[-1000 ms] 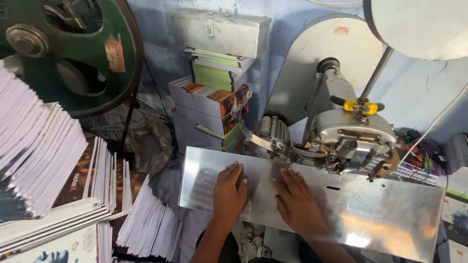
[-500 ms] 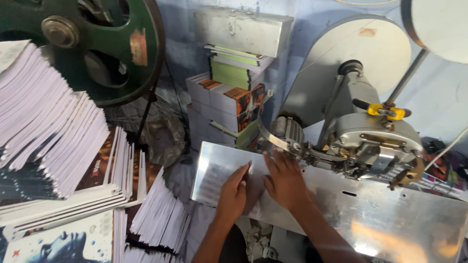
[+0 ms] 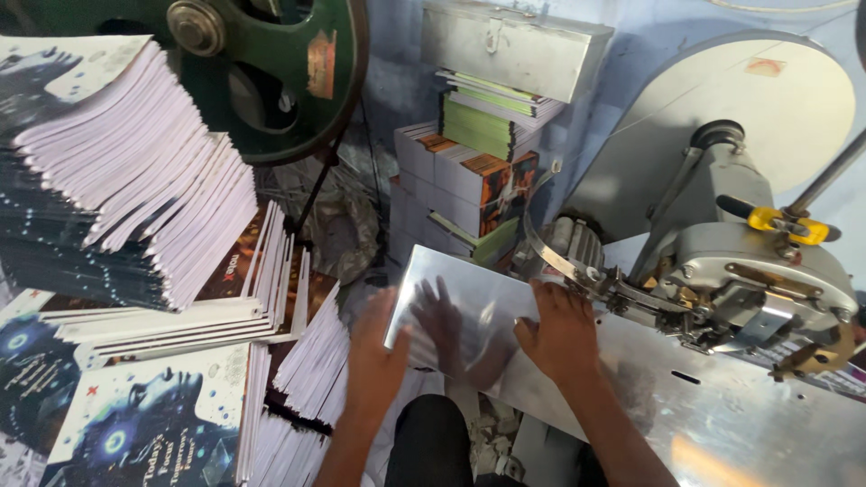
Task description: The person repeatedly picks up a book from a stack, places it into a binding machine, operates the machine to stitch the spine, and then removes the finished book to place it on a separate stack. This cycle is performed multiple times throughout the video.
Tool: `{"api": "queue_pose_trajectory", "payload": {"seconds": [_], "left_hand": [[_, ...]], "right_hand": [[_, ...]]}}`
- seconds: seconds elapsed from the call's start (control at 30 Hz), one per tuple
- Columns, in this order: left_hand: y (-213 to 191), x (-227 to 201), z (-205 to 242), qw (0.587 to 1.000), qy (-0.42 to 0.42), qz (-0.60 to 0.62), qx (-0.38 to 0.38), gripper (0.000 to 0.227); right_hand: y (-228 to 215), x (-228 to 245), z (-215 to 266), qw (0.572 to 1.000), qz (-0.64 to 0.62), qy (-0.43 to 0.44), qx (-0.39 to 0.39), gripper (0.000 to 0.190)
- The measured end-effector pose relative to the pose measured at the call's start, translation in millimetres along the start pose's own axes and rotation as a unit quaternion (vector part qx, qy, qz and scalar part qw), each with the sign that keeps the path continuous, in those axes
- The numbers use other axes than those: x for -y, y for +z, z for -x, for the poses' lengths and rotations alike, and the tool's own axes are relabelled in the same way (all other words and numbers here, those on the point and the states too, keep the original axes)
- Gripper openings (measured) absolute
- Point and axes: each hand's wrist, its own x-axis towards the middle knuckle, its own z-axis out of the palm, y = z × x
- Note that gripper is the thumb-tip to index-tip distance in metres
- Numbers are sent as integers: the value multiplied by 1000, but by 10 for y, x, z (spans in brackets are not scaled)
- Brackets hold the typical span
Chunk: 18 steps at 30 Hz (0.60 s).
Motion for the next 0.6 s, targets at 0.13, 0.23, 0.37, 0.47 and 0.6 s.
{"api": "queue_pose_trajectory", "payload": {"seconds": [0.13,0.23,0.37,0.47,0.6], "left_hand": [[-386,205,78,997,-29,-46,-47,56],[-688,361,157,990,-13,-95,-103,57],[-1029,522,310,977,-41,-146,-149,58],[-1267,720,433,963,-67,-203,-163,60],[-1548,1049,704,914,-120,-360,-142,61]], "right_hand": [[-6,-18,-8,999,-20,-20,-21,70],[-13,-7,-13,999,-9,-20,-25,68],[-31,20,-26,1000,6,-9,-21,67],[-40,27,-30,1000,0,-2,-16,68],[-51,21,-30,1000,0,-7,-26,68]]}}
